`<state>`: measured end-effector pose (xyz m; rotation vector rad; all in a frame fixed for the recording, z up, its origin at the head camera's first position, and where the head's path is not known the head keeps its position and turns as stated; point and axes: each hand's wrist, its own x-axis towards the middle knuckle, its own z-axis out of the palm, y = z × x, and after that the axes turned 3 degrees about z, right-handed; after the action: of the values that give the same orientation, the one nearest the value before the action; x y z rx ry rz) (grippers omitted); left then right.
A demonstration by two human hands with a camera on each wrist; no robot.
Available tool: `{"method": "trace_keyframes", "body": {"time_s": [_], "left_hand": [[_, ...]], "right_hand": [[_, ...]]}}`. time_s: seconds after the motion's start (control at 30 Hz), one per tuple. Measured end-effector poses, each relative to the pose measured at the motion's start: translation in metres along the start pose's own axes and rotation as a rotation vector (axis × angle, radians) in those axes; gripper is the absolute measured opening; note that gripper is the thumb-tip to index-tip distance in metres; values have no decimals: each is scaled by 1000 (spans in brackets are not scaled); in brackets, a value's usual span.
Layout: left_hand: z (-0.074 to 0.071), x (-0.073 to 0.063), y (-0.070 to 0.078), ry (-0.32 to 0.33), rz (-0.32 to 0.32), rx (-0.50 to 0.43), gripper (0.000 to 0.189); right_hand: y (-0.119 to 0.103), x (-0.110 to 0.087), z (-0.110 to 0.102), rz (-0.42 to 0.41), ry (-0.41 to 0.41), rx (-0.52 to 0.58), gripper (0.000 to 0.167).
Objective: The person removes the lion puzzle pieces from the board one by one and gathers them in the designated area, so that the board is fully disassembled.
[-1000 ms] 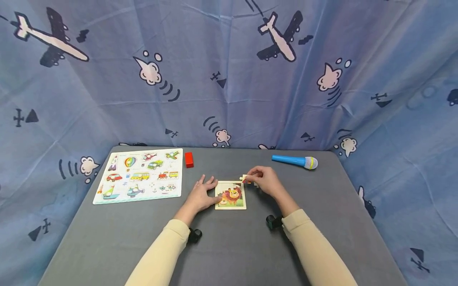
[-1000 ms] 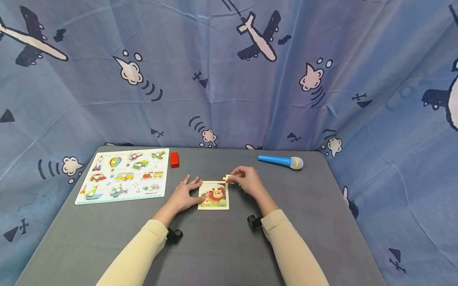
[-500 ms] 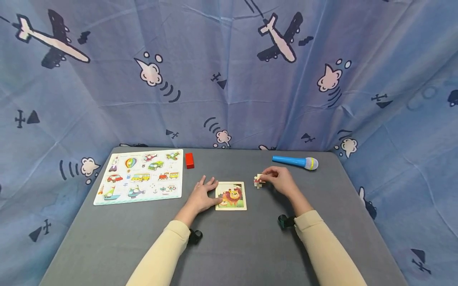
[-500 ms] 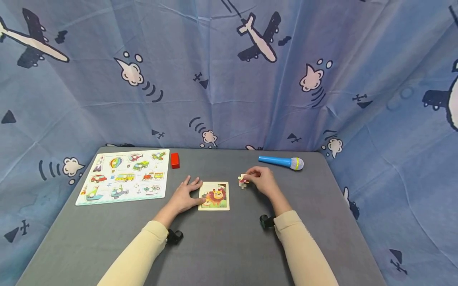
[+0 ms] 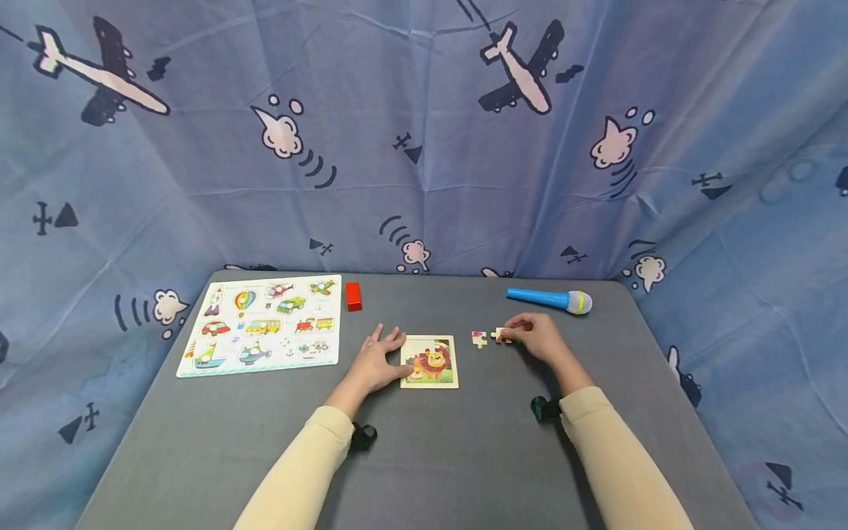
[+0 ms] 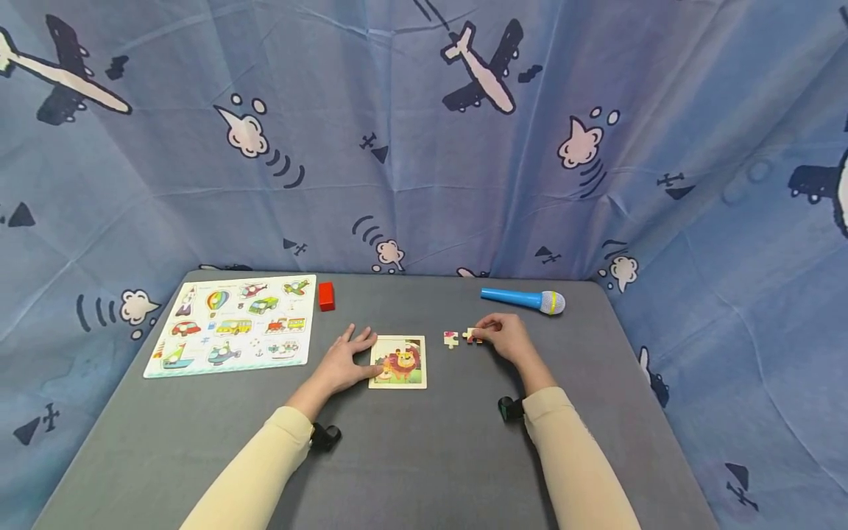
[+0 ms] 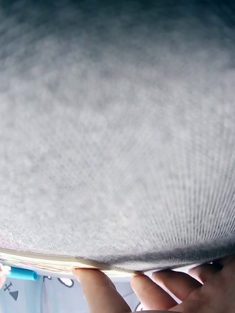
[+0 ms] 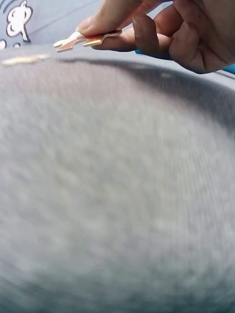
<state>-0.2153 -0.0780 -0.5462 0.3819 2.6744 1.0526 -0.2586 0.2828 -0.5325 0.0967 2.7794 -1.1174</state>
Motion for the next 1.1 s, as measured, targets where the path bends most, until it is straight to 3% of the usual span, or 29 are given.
{"method": "trace_keyframes", "body": {"time_s": [0.43,0.8,1.1], "left_hand": [[0,-1,2,4,-10,-7,74],[-3,-3,4,-16,7,24,75],[-1,-3,5,-4,17,57,66]], "right_hand": [[4,6,4,-18,21,-69,22],[-37,-9,2,-19,-13,72,34],[-62,-19,25,-102,29,91,29]]}}
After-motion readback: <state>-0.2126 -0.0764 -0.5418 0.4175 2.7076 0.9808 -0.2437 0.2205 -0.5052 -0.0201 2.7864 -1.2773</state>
